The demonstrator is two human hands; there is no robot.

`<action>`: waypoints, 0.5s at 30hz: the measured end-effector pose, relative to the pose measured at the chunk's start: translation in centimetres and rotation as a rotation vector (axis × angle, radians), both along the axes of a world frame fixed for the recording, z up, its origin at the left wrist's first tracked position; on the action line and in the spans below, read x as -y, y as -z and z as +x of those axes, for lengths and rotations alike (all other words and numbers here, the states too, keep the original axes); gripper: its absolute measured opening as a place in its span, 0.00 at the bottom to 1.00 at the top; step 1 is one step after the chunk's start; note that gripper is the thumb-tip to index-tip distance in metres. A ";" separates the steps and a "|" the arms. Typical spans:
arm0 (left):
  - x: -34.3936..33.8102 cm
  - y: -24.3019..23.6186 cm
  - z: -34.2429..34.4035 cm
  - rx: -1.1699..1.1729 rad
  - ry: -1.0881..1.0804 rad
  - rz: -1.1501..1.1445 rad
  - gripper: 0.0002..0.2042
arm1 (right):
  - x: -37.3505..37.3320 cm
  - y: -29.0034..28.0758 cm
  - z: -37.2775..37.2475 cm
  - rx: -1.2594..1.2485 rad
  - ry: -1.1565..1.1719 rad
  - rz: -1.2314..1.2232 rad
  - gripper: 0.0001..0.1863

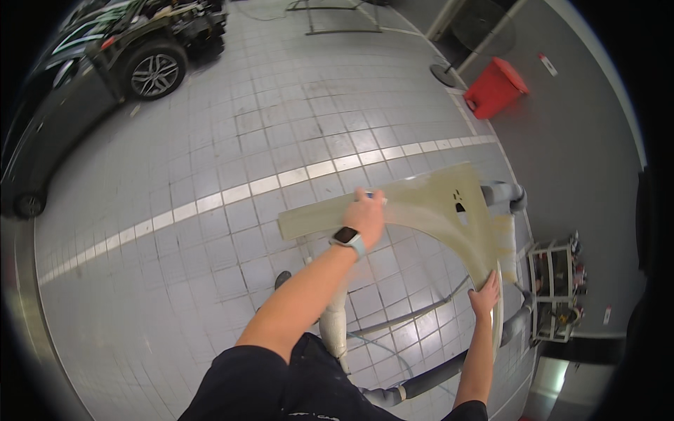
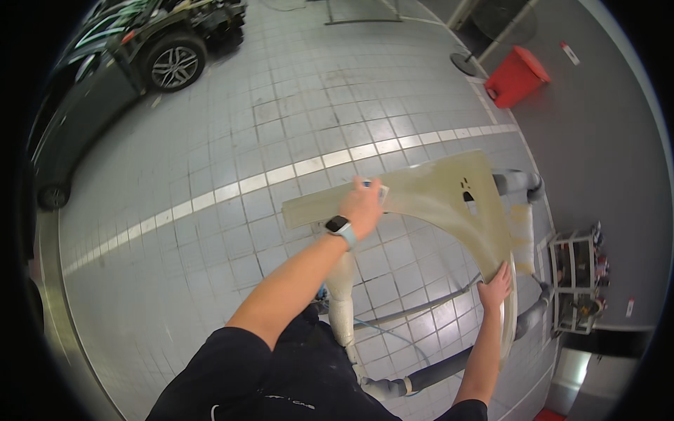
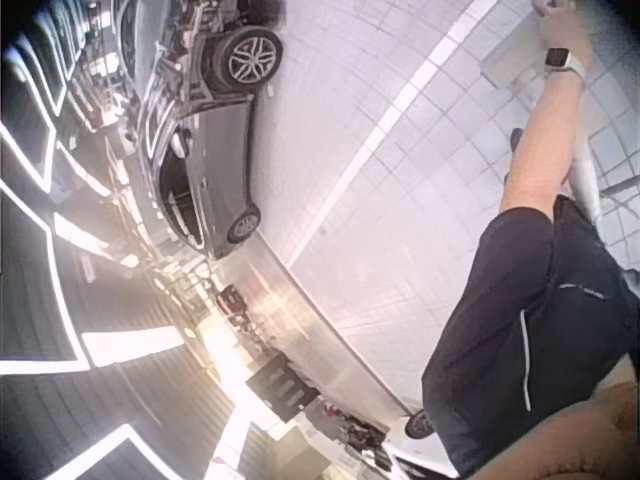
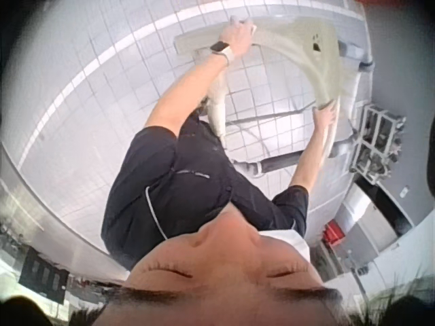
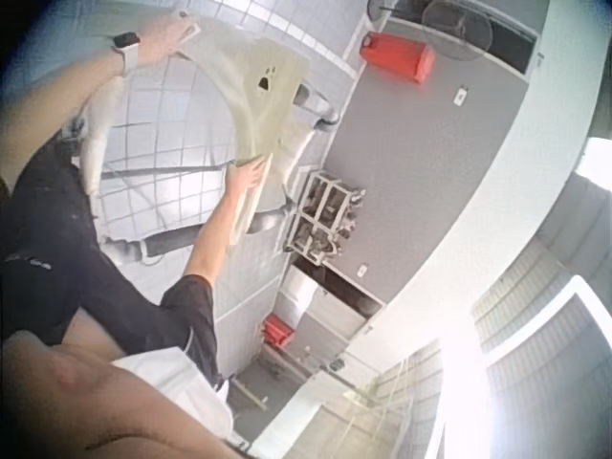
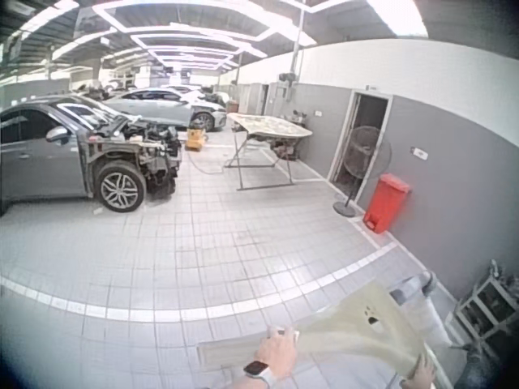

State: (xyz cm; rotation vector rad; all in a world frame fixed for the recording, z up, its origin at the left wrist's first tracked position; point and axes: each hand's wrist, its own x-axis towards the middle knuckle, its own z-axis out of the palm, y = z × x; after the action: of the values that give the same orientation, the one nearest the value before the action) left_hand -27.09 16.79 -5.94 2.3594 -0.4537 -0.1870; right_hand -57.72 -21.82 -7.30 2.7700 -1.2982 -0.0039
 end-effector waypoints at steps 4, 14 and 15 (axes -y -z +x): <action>-0.8 0.1 1.4 -0.024 0.025 0.087 0.24 | -2.5 -0.1 -1.8 0.096 -0.045 0.003 0.59; 12.6 -4.4 -3.6 0.088 0.352 0.283 0.27 | -9.8 1.8 -13.7 0.251 0.408 -0.116 0.60; 13.9 -4.5 -4.2 0.106 0.388 0.285 0.27 | -9.4 1.6 -15.2 0.233 0.481 -0.142 0.59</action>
State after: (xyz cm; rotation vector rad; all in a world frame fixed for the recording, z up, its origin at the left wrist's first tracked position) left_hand -31.24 2.86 -1.46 2.5431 -0.9936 -0.3248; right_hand -72.95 -12.40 -8.92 2.3294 -1.9063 0.3728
